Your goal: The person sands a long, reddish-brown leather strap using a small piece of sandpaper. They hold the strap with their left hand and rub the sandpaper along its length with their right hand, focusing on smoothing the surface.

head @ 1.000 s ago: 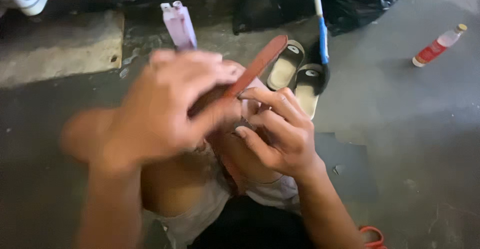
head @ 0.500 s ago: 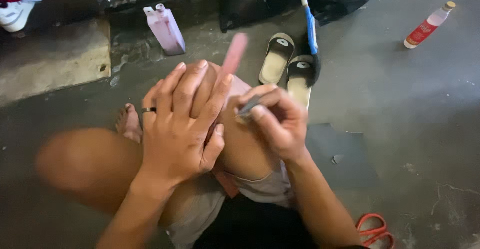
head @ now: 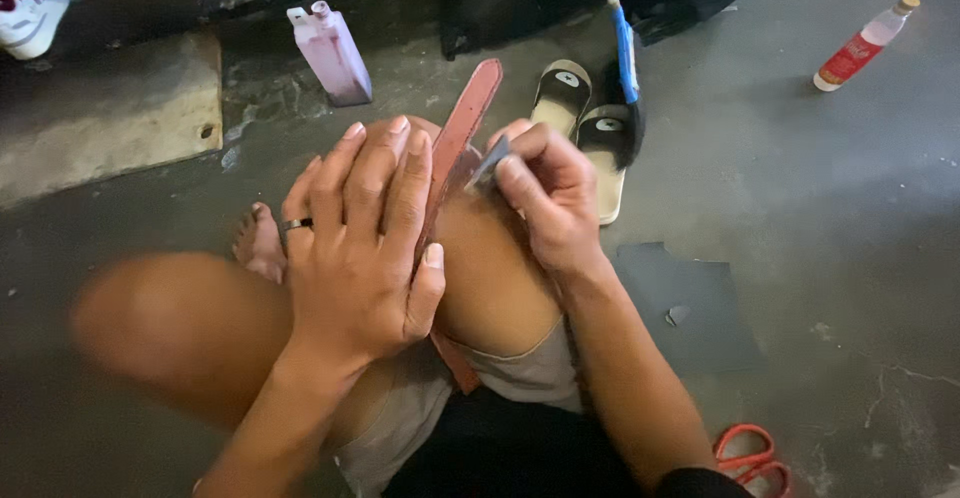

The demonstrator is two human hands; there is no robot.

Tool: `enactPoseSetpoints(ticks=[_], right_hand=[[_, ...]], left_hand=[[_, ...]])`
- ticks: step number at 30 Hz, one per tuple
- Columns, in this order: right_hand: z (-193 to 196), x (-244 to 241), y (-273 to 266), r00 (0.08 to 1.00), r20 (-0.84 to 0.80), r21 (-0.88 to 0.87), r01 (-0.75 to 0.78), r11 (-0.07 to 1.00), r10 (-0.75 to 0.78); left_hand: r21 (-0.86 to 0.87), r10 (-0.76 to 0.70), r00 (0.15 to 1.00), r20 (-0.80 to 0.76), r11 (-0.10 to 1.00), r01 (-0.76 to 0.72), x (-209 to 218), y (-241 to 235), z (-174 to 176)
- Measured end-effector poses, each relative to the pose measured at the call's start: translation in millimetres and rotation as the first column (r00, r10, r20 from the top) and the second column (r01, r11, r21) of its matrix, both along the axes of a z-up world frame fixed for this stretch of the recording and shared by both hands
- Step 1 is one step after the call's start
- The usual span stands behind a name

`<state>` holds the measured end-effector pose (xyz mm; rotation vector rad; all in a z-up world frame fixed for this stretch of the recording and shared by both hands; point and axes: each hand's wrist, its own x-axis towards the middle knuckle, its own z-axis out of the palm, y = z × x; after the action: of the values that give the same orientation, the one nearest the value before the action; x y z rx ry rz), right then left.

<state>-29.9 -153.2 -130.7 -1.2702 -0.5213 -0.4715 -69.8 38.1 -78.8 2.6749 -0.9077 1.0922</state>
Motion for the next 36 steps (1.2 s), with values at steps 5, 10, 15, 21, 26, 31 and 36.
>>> enactPoseSetpoints(ticks=[5, 10, 15, 21, 26, 31, 36], right_hand=[[1, -5, -6, 0.987, -0.060, 0.359, -0.118, 0.926, 0.149], [15, -46, -50, 0.737, -0.116, 0.022, -0.669, 0.743, 0.666], [-22, -52, -67, 0.276, -0.274, -0.060, -0.961, 0.270, 0.921], [-53, -48, -92, 0.775, 0.050, 0.366, -0.601, 0.711, 0.630], [-70, -10, -83, 0.809, -0.251, 0.280, -0.465, 0.840, 0.531], [-47, 7, -86, 0.951, 0.020, 0.423, -0.287, 0.859, 0.308], [9, -19, -45, 0.065, -0.176, 0.078, -0.994, 0.079, 0.982]], left_hand=[[-0.015, -0.010, 0.999, 0.034, 1.000, 0.010, 2, 0, -3], [-0.088, -0.052, 0.998, -0.038, 0.995, 0.048, 5, 6, -3], [-0.444, -0.324, 0.927, -0.189, 0.870, 0.213, 3, 12, -3], [-0.449, -0.280, 0.949, -0.146, 0.873, 0.189, 1, 11, -7], [-0.290, -0.203, 0.967, -0.152, 0.945, 0.152, 6, 11, 0], [-0.247, -0.101, 0.977, -0.189, 0.968, 0.052, 11, 13, -6], [-0.229, 0.027, 0.984, -0.179, 0.971, -0.068, 0, 9, -4]])
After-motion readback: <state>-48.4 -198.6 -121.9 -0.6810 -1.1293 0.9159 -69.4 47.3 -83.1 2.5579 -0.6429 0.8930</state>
